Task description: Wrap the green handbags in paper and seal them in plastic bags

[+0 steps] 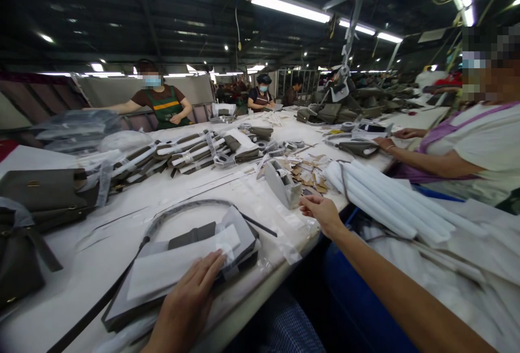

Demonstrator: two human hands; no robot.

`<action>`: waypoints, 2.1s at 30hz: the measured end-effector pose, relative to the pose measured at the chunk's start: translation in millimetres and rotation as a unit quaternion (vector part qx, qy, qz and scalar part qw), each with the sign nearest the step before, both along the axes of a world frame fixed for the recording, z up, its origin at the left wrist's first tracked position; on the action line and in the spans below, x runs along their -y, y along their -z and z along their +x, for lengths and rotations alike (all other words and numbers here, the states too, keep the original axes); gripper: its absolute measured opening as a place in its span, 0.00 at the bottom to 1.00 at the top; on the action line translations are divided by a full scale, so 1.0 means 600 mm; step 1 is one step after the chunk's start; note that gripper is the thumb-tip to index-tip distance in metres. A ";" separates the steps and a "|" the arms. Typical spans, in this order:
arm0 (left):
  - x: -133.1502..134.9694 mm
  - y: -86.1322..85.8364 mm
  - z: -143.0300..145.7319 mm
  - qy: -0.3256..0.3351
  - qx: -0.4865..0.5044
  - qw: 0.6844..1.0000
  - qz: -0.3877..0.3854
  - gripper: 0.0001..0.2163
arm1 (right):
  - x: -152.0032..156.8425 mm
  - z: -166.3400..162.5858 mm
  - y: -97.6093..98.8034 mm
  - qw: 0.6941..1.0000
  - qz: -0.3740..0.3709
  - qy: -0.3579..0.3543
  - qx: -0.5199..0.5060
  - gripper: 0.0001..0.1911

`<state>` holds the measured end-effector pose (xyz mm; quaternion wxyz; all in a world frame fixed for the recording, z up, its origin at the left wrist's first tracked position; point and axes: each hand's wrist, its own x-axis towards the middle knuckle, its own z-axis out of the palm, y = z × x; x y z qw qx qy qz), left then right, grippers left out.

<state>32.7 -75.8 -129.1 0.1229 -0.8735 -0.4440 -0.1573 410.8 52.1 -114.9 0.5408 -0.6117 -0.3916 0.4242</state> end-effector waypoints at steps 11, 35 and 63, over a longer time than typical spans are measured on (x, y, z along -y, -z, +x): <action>-0.004 -0.028 -0.001 0.016 0.008 0.999 -0.037 0.36 | 0.054 0.015 0.013 0.989 0.021 -0.045 0.136 0.22; 0.004 -0.041 0.008 -0.009 0.089 0.991 -0.102 0.26 | -0.034 -0.336 -0.176 0.453 0.226 -0.660 0.555 0.08; 0.002 -0.015 0.012 -0.003 0.112 0.993 -0.045 0.18 | -0.063 -0.477 -0.151 0.259 0.105 -0.716 0.639 0.21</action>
